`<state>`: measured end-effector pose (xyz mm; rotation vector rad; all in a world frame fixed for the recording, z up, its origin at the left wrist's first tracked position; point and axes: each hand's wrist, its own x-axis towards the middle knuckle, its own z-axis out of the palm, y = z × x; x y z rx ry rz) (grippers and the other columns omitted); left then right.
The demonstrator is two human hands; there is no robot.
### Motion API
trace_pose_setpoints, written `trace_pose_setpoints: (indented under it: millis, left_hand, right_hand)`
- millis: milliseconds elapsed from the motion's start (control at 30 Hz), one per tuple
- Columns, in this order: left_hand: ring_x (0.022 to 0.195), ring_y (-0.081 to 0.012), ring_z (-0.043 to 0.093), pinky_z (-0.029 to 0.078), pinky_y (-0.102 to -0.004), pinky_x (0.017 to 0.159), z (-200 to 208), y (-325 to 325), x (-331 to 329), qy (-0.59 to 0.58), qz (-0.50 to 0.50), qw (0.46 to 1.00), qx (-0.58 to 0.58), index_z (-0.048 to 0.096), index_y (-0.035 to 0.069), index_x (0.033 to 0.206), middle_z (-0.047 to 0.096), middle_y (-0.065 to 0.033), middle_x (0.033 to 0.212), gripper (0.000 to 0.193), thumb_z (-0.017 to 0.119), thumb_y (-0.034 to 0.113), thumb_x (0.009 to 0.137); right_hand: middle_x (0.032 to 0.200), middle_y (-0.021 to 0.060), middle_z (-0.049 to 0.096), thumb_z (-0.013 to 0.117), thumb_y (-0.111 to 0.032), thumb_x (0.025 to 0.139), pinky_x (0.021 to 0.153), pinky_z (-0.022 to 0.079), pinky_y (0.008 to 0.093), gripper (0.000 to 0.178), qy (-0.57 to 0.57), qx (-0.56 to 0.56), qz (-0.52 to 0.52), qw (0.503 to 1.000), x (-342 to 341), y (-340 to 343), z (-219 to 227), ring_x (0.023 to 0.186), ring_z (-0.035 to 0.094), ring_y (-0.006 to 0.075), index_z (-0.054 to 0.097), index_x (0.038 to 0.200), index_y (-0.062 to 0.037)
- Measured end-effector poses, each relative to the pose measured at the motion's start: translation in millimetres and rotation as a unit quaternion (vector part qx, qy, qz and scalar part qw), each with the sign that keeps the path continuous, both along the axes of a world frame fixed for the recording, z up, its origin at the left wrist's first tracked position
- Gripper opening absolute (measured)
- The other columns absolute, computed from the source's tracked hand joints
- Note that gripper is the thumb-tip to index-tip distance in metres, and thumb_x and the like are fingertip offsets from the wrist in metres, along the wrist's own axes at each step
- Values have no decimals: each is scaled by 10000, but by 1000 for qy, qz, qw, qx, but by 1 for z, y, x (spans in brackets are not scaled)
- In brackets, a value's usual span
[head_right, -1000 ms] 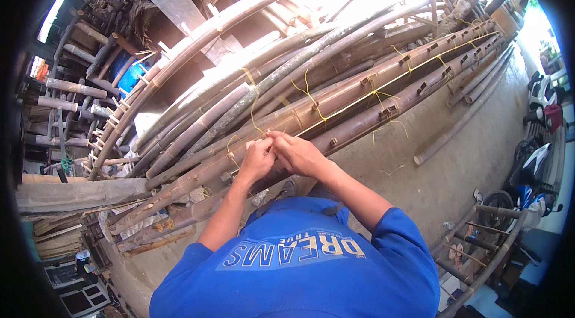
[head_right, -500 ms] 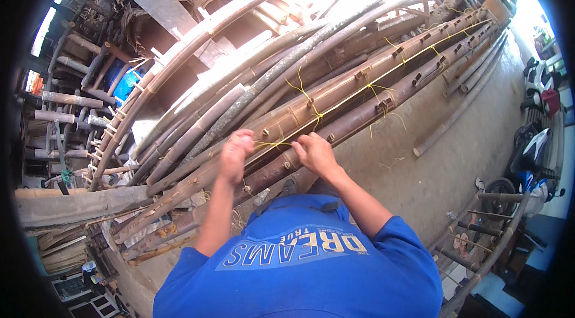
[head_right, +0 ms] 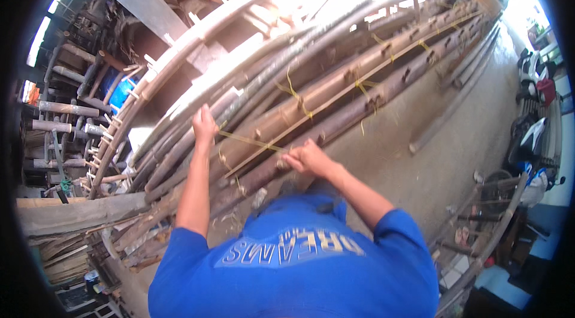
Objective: The person ties a bundle of bamboo poles together using a yellow string. They wrap the string around the poles multiple times and secure it with knots.
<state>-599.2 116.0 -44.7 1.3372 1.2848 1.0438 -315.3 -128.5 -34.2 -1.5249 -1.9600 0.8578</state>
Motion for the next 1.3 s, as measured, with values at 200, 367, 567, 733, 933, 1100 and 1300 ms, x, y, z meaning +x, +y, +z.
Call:
trace_pose_setpoints:
  millis: [200,367,567,733,933,1100,1300]
  left_hand:
    - [980,-412,669,513,-514,895,42,-30,1,450,19,842,297,645,1,1025,689,-236,957,404,651,404,989]
    - [1014,-401,672,518,-510,895,52,-120,26,408,-189,893,34,666,55,1231,701,-210,1093,427,684,383,957]
    - [966,-337,728,557,-421,850,8,-171,77,207,-151,958,126,751,24,1126,749,-190,1034,235,656,197,1000]
    - [964,-307,732,554,-391,859,11,-171,80,148,-120,976,104,765,-3,1069,761,-173,1017,228,655,184,1000]
    - [978,-386,680,536,-451,882,-2,-163,74,161,-173,944,231,723,-14,1019,721,-199,1030,152,633,55,918]
    - [995,-395,668,535,-460,878,9,-156,73,143,-209,937,239,706,-13,1019,703,-205,1050,175,683,40,854]
    - [1014,-375,656,528,-447,895,9,-152,61,178,-275,870,370,692,-7,1039,687,-169,1052,291,792,79,780]
  right_hand:
    - [777,126,674,650,-255,1022,766,508,356,306,200,-84,-128,968,9,-6,39,797,646,168,668,868,8]
    - [1364,188,600,666,-172,1008,1039,480,400,198,229,82,-166,956,22,11,88,1273,580,265,695,956,17]
    - [1282,142,584,721,-131,956,911,550,384,220,341,149,-216,903,-12,42,133,1235,592,241,668,1133,-12]
    - [1077,147,655,755,-130,907,806,570,371,263,58,136,-254,956,-26,29,75,936,683,262,700,1147,-38]
    - [961,150,688,767,-137,897,742,577,386,271,119,141,-169,968,-55,31,17,834,707,302,745,1147,-36]
    - [976,135,684,749,-112,909,714,579,381,211,134,197,-163,957,-54,30,18,820,701,301,750,1107,-38]
    - [1195,164,652,661,-130,948,858,589,412,178,40,221,15,974,-36,38,34,1045,686,362,630,1089,-27]
